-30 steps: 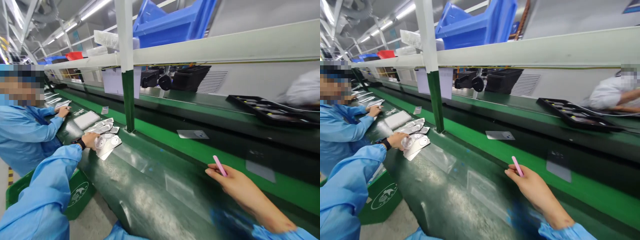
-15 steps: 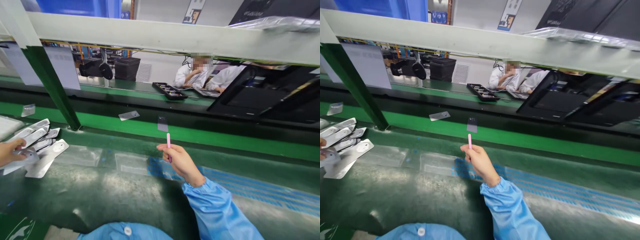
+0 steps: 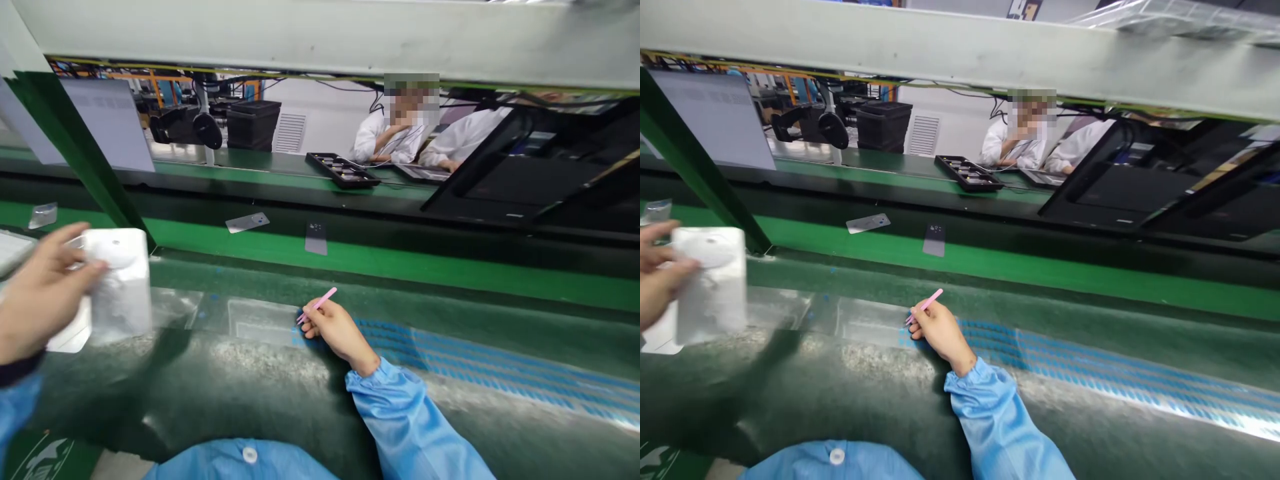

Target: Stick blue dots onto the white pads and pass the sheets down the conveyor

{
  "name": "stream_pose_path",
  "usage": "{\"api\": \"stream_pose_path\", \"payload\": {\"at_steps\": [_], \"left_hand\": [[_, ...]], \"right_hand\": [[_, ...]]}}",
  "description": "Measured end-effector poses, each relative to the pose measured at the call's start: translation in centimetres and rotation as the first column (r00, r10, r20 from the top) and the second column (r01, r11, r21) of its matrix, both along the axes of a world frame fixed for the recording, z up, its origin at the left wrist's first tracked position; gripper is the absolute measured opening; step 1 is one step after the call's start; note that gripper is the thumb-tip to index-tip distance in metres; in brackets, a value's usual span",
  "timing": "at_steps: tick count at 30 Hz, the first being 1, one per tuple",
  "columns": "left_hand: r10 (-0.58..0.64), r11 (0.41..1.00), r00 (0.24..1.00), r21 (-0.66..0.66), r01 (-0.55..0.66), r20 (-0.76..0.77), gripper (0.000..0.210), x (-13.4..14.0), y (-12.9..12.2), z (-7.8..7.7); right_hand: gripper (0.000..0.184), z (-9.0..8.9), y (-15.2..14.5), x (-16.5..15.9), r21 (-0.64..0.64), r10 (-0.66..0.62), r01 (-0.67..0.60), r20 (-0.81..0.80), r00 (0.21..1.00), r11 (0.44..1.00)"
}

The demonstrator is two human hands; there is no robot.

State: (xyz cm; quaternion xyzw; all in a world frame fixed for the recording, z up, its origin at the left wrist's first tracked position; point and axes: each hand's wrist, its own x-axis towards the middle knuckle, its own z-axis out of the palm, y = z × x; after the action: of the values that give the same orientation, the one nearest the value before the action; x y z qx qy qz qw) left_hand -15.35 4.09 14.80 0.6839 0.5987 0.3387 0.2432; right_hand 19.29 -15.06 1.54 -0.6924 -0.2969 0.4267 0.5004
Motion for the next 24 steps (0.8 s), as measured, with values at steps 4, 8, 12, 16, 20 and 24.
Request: {"api": "stream_pose_path", "payload": {"at_steps": [4, 8, 12, 16, 20, 24], "left_hand": [[-0.46, 0.841, 0.861, -0.204, 0.501, 0.215, 0.062, 8.6, -6.0, -5.0], [-0.665, 0.631, 0.707, -0.324, 0.705, 0.242, 0.049, 12.8, -8.5, -10.1], [-0.766, 0.617, 0.641, -0.333, 0.713, -0.048, 0.044, 13.8, -9.6, -11.3], [-0.777, 0.625, 0.566, -0.221, 0.749, -0.277, 0.04, 13.8, -9.9, -11.4], [-0.818, 0.548, 0.469, -0.203, 0.812, -0.332, 0.047, 13.8, -9.7, -12.5], [-0.829, 0.526, 0.447, -0.197, 0.827, -0.337, 0.047, 13.6, -9.7, -13.3]], "right_hand": [[0.02, 0.2, 0.2, 0.0, -0.02, -0.002, 0.002, 0.006, 1.0, 1.0], [0.016, 0.4, 0.1, -0.2, -0.045, 0.012, -0.01, 0.044, 0.999, 0.999], [0.019, 0.2, 0.1, -0.3, -0.044, 0.021, -0.019, 0.055, 0.998, 0.999], [0.032, 0.3, 0.0, 0.0, -0.016, 0.01, -0.011, -0.038, 0.999, 1.0], [0.046, 1.2, -0.5, -0.1, 0.007, 0.005, -0.004, -0.089, 0.996, 1.0], [0.045, 2.1, -0.6, -1.8, 0.019, 0.03, -0.029, -0.013, 0.999, 0.999]]}}
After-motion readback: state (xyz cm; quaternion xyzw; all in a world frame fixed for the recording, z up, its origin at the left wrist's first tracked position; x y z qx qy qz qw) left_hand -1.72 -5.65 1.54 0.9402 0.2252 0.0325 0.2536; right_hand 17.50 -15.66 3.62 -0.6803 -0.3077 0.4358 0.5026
